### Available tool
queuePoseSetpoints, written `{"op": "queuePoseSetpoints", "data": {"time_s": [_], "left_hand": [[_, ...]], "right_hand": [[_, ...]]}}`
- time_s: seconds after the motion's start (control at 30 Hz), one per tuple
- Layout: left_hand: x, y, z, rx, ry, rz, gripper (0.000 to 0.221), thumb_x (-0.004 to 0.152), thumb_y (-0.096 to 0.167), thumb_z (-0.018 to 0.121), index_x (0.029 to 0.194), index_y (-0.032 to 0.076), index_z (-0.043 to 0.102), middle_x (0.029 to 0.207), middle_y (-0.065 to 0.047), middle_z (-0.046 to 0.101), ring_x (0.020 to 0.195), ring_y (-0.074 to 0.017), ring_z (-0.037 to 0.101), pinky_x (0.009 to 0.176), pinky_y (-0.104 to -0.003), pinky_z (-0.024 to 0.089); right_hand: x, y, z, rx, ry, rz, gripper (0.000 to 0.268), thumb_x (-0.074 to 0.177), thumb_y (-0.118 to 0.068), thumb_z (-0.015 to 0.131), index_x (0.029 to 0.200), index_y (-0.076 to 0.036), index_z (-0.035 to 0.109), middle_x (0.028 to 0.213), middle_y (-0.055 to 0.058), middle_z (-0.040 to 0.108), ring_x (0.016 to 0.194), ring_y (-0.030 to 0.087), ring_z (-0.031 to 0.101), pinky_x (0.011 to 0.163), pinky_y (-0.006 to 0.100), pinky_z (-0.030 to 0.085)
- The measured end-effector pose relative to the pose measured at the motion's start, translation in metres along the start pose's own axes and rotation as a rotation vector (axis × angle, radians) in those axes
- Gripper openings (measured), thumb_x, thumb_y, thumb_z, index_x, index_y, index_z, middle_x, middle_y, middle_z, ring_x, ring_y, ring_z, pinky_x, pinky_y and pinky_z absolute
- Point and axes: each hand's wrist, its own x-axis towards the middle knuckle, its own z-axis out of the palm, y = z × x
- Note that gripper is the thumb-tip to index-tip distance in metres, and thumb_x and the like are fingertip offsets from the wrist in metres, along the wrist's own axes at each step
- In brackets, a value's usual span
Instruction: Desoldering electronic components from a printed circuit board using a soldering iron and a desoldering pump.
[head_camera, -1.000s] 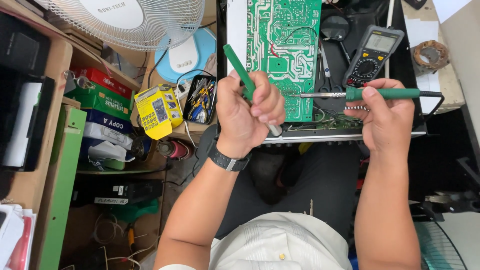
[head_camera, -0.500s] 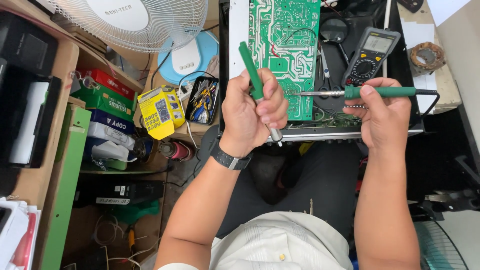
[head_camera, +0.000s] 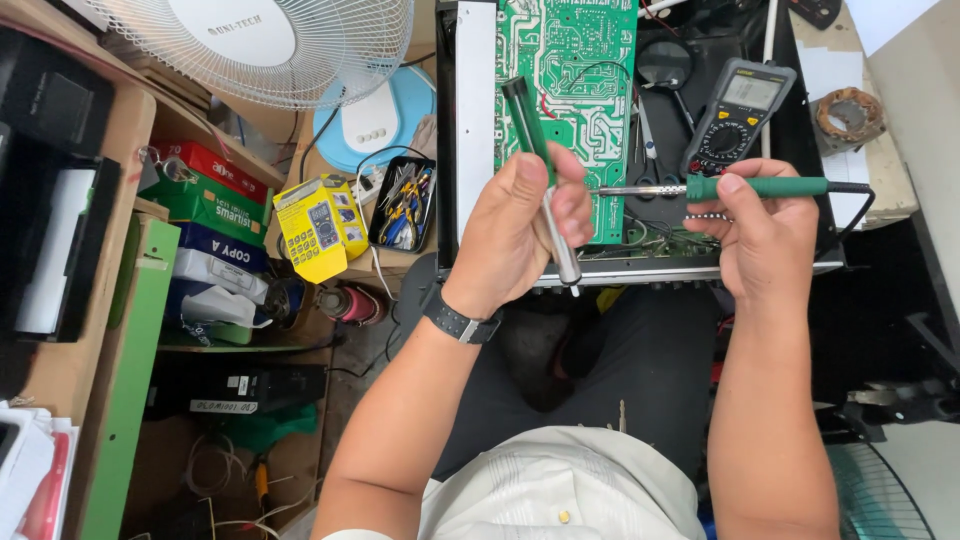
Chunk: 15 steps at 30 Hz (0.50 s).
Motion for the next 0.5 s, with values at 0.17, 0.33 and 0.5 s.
{"op": "queuePoseSetpoints", "data": {"time_s": [0.17,0.33,0.5], "left_hand": [[0.001,0.018,0.015,0.312,-0.052,0.077,0.061,0.113,0.066,0.039,0.087,0.015,0.060,0.082,0.002,0.054,0.075,-0.0132,0.053,0.078,-0.030,0.047],[-0.002,0.017,0.017,0.485,0.019,0.099,0.089,0.102,0.087,0.030,0.060,0.013,0.055,0.060,-0.004,0.047,0.060,-0.0186,0.043,0.070,-0.035,0.039],[-0.006,0.005,0.005,0.182,0.070,0.053,0.043,0.120,0.042,0.042,0.094,0.010,0.054,0.063,-0.001,0.035,0.054,-0.0130,0.029,0.048,-0.031,0.026]], "right_hand": [[0.000,-0.001,0.001,0.004,0.002,0.002,0.021,0.111,-0.023,0.080,0.126,-0.014,0.068,0.105,0.011,0.077,0.082,0.022,0.082,0.071,0.030,0.074],[-0.001,-0.002,0.002,-0.005,0.000,-0.002,0.021,0.111,-0.024,0.080,0.126,-0.014,0.069,0.104,0.011,0.077,0.082,0.022,0.083,0.072,0.030,0.074],[-0.002,-0.003,0.002,-0.003,0.006,-0.002,0.021,0.111,-0.023,0.079,0.126,-0.014,0.068,0.104,0.010,0.077,0.082,0.022,0.083,0.071,0.030,0.074]]}}
